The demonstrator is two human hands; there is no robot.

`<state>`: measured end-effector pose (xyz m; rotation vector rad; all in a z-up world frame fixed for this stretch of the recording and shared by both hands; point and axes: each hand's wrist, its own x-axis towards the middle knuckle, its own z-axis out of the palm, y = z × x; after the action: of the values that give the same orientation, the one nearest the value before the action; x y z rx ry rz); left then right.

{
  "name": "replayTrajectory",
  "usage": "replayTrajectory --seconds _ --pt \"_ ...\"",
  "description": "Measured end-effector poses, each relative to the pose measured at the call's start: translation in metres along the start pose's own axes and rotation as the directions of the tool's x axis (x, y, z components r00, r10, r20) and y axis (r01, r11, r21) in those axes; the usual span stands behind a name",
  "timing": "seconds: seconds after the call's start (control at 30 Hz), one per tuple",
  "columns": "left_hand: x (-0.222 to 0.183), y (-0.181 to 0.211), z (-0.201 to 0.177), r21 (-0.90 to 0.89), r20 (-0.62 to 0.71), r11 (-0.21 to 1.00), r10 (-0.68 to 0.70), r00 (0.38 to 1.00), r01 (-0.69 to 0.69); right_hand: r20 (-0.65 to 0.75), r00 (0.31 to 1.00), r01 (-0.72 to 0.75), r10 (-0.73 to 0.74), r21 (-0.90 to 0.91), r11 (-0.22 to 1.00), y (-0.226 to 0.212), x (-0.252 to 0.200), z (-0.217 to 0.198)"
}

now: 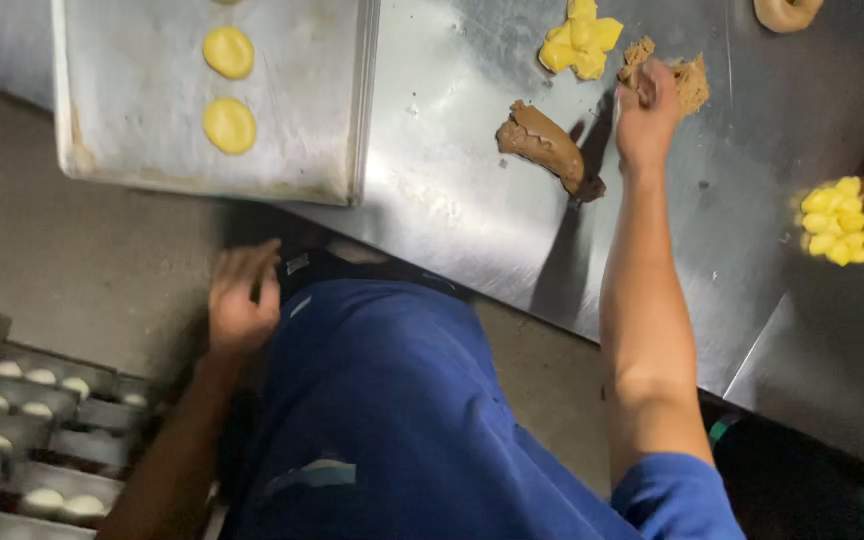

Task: Preparing and molding dough pieces with filling on a production table in a bakery.

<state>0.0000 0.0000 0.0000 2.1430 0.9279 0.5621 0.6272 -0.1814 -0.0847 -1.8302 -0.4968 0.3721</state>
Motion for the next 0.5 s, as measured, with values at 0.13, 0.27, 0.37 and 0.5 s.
replayTrajectory --seconds 0.13,0.27,0.37,0.5 --pt "-0.143 -0.074 0.068 0.021 -0.056 0.993 -0.117 0.992 0.118 0.16 0.971 0.204 -0.176 -0.178 0.963 0.021 0.092 0.019" --pt "-0.275 -0.09 0.109 0.061 -0.14 0.952 -0.289 0.947 0.3 0.279 0.929 0.286 -0.242 -0.129 0.95 0.042 0.149 0.046" --pt "-0.341 -0.077 0.126 0.084 -0.183 0.901 -0.407 0.895 0.426 0.408 0.863 0.421 -0.298 -0.256 0.87 0.012 0.15 0.069" --pt "-0.396 -0.056 0.138 0.099 -0.202 0.829 -0.525 0.827 0.551 0.535 0.836 0.446 -0.122 -0.533 0.719 -0.065 0.135 0.089"
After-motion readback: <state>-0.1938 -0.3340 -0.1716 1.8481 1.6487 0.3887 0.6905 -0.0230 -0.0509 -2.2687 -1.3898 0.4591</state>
